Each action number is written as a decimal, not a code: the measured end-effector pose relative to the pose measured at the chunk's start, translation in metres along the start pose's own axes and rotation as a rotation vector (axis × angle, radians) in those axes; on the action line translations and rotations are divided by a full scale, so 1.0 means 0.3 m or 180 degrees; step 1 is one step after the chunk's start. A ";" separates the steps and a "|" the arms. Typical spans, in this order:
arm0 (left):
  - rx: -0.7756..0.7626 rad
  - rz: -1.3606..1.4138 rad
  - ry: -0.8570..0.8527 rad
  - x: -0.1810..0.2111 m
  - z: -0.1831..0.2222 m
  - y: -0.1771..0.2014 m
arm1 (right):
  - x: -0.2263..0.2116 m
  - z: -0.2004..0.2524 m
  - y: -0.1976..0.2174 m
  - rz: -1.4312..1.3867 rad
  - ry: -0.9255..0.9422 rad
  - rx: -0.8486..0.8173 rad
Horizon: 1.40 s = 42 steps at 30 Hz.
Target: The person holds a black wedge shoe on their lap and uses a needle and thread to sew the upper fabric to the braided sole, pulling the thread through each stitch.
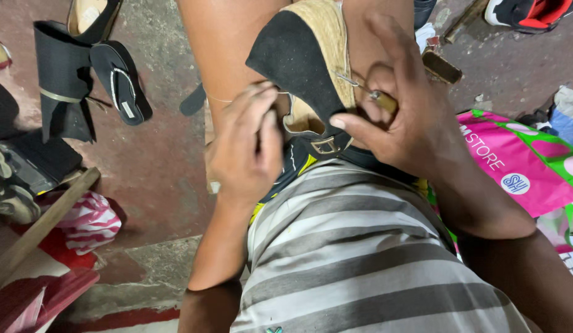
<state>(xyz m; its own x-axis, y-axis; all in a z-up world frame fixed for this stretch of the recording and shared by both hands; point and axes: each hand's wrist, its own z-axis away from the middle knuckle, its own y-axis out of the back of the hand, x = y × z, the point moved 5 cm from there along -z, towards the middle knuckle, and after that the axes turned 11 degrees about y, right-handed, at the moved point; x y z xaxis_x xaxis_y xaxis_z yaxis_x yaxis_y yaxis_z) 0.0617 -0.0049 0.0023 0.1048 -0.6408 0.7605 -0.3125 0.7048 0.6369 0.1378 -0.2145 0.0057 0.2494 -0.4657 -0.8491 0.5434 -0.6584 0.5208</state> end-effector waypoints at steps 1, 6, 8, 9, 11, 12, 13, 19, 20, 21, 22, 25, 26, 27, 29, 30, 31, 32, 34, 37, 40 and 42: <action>-0.0105 -0.0034 -0.0058 0.015 -0.011 -0.022 | -0.011 0.006 0.029 0.0003 0.0012 0.0018; -0.0435 -0.0451 0.0009 0.037 -0.039 -0.046 | -0.028 0.014 0.145 0.1770 0.0195 -0.0544; -0.0446 -0.0631 -0.0113 0.044 -0.036 -0.047 | -0.010 -0.017 0.142 0.1288 0.0194 -0.0225; -0.0430 -0.0645 -0.0131 0.044 -0.039 -0.050 | 0.003 -0.042 0.142 0.0813 0.0206 0.0075; -0.0403 -0.0613 -0.0021 0.039 -0.039 -0.059 | 0.019 -0.115 0.115 0.1000 0.0820 0.0050; -0.0406 -0.0632 -0.0023 0.039 -0.036 -0.060 | 0.009 -0.125 0.104 0.1075 0.1130 0.0021; -0.0407 -0.0593 0.0062 0.034 -0.035 -0.059 | -0.003 -0.134 0.092 0.1153 0.1441 0.0001; -0.0278 0.0041 0.0419 0.015 -0.021 -0.052 | 0.034 -0.135 0.097 0.0897 0.0957 -0.0151; -0.0222 0.0321 0.0472 0.013 -0.018 -0.048 | 0.036 -0.123 0.099 0.0777 0.1038 -0.0188; -0.0229 0.0316 0.0483 0.010 -0.018 -0.050 | 0.039 -0.115 0.101 0.0709 0.1074 -0.0210; -0.0184 0.0476 0.0438 0.006 -0.017 -0.043 | 0.038 -0.108 0.097 0.0632 0.1113 -0.0232; -0.0116 0.0846 0.0426 0.000 -0.020 -0.036 | 0.054 -0.110 0.106 0.0427 0.0622 -0.0293; -0.0112 0.1046 0.0505 -0.003 -0.017 -0.034 | 0.035 -0.111 0.119 0.0496 0.0858 0.0026; -0.0122 0.1041 0.0496 -0.004 -0.015 -0.032 | 0.018 -0.110 0.133 0.0566 0.1095 0.0346; -0.0241 0.1414 0.0667 -0.020 -0.015 -0.033 | 0.006 -0.117 0.123 0.0534 0.1407 0.0378; -0.0247 0.1415 0.0662 -0.024 -0.013 -0.033 | 0.005 -0.125 0.117 0.0507 0.1570 0.0379; -0.0354 0.2033 0.0957 -0.043 -0.009 -0.038 | 0.005 -0.133 0.110 0.0481 0.1732 0.0377; -0.0455 0.2649 0.1261 -0.061 -0.002 -0.046 | -0.003 -0.140 0.094 0.0706 0.2084 0.0338; -0.0570 0.3093 0.1548 -0.090 0.003 -0.042 | -0.010 -0.148 0.082 0.0911 0.2453 0.0285; -0.0804 0.3610 0.1690 -0.107 0.003 -0.029 | -0.013 -0.150 0.085 0.1216 0.2512 0.0283; -0.1001 0.3304 0.1626 -0.086 -0.006 -0.024 | -0.004 -0.129 0.097 0.1374 0.2354 0.0239; -0.1042 0.2915 0.1716 -0.074 -0.004 -0.026 | 0.016 -0.114 0.101 0.1091 0.2140 0.0109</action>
<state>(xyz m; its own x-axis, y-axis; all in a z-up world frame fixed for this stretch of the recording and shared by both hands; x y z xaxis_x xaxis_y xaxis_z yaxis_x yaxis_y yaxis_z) 0.0631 0.0042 -0.0192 0.3834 0.3231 0.8652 -0.2260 0.9411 -0.2514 0.1829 -0.2165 0.0145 0.8413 -0.1940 -0.5046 0.3248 -0.5648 0.7586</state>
